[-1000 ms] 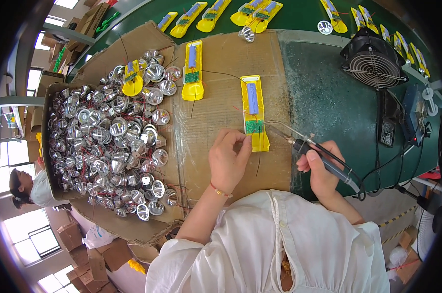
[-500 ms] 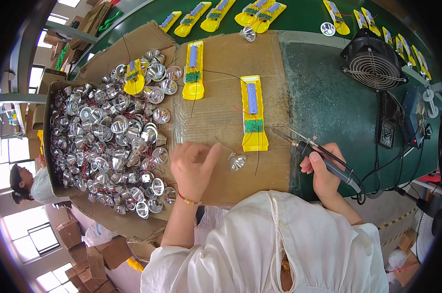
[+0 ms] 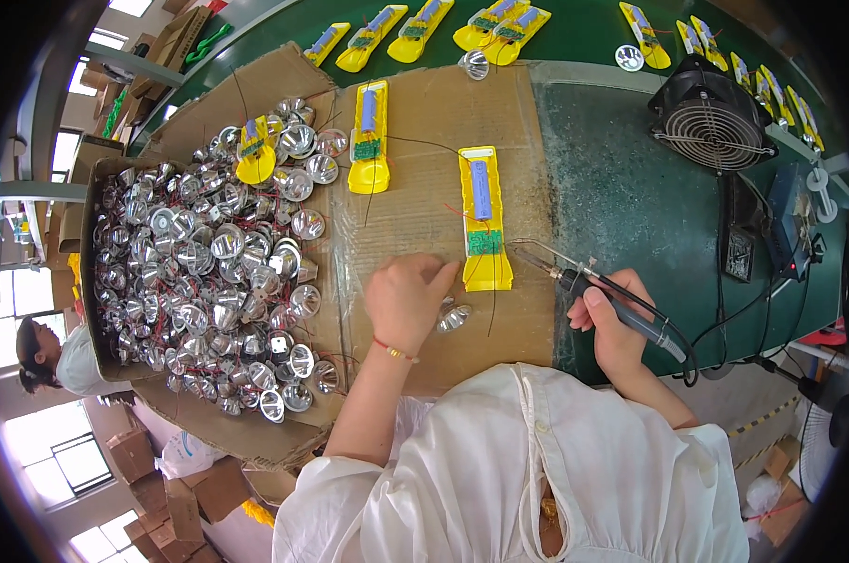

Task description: Soldering wires and components onto circuit boards for handheld electronic devices.

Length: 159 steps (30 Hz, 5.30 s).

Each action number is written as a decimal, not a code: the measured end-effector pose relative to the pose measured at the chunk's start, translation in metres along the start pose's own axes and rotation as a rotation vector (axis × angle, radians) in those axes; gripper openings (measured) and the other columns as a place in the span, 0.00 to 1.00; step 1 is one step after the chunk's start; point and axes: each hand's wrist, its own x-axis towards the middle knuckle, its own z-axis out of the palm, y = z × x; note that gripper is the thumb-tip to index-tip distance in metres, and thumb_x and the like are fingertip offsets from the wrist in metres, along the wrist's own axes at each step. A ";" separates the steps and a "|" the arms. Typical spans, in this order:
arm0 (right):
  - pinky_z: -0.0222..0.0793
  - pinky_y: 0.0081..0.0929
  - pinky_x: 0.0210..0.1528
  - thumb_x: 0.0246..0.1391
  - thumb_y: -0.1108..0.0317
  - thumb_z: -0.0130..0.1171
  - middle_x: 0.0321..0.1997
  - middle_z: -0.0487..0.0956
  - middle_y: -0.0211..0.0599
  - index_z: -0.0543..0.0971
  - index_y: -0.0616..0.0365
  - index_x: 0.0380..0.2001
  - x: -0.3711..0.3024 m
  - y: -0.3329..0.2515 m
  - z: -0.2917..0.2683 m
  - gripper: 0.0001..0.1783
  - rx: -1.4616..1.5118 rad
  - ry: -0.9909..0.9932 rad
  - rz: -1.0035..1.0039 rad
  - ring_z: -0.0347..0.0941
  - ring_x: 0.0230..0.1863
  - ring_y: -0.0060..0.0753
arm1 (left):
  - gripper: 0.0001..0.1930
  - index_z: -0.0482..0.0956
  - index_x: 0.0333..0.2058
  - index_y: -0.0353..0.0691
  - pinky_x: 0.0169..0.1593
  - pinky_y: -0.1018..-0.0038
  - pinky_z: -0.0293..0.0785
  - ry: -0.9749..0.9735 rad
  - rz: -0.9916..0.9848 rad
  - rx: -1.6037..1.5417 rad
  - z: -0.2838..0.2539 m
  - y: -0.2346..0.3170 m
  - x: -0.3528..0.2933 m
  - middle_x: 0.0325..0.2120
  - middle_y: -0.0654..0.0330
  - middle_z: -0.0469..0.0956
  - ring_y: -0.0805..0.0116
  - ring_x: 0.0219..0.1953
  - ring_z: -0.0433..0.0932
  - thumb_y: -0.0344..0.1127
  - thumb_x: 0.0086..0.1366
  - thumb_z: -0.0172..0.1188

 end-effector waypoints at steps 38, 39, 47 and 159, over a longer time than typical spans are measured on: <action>0.68 0.17 0.22 0.51 0.72 0.55 0.21 0.77 0.40 0.67 0.62 0.28 0.010 0.008 -0.004 0.07 0.045 0.060 -0.086 0.73 0.20 0.23 | 0.09 0.76 0.19 0.33 0.25 0.77 0.66 -0.101 0.106 -0.487 0.014 0.013 0.004 0.19 0.60 0.73 0.72 0.20 0.71 0.32 0.53 0.61; 0.68 0.17 0.22 0.51 0.72 0.55 0.21 0.77 0.40 0.67 0.62 0.28 0.010 0.008 -0.006 0.07 0.048 0.064 -0.094 0.73 0.20 0.23 | 0.09 0.77 0.20 0.33 0.25 0.79 0.66 -0.122 -0.048 -0.610 0.010 0.015 0.001 0.20 0.61 0.75 0.75 0.20 0.72 0.32 0.54 0.61; 0.70 0.18 0.24 0.51 0.74 0.55 0.22 0.76 0.40 0.67 0.62 0.29 0.017 0.015 -0.034 0.07 -0.054 0.178 -0.133 0.73 0.21 0.23 | 0.10 0.77 0.16 0.39 0.22 0.69 0.70 -0.275 0.143 -0.204 0.004 0.029 0.034 0.11 0.56 0.73 0.61 0.15 0.74 0.36 0.51 0.55; 0.71 0.18 0.25 0.51 0.74 0.55 0.23 0.77 0.40 0.68 0.65 0.30 -0.001 -0.003 0.007 0.07 -0.084 -0.092 -0.047 0.74 0.24 0.22 | 0.07 0.78 0.20 0.33 0.26 0.76 0.67 -0.134 0.064 -0.509 0.016 0.021 -0.001 0.21 0.58 0.74 0.69 0.21 0.72 0.31 0.51 0.61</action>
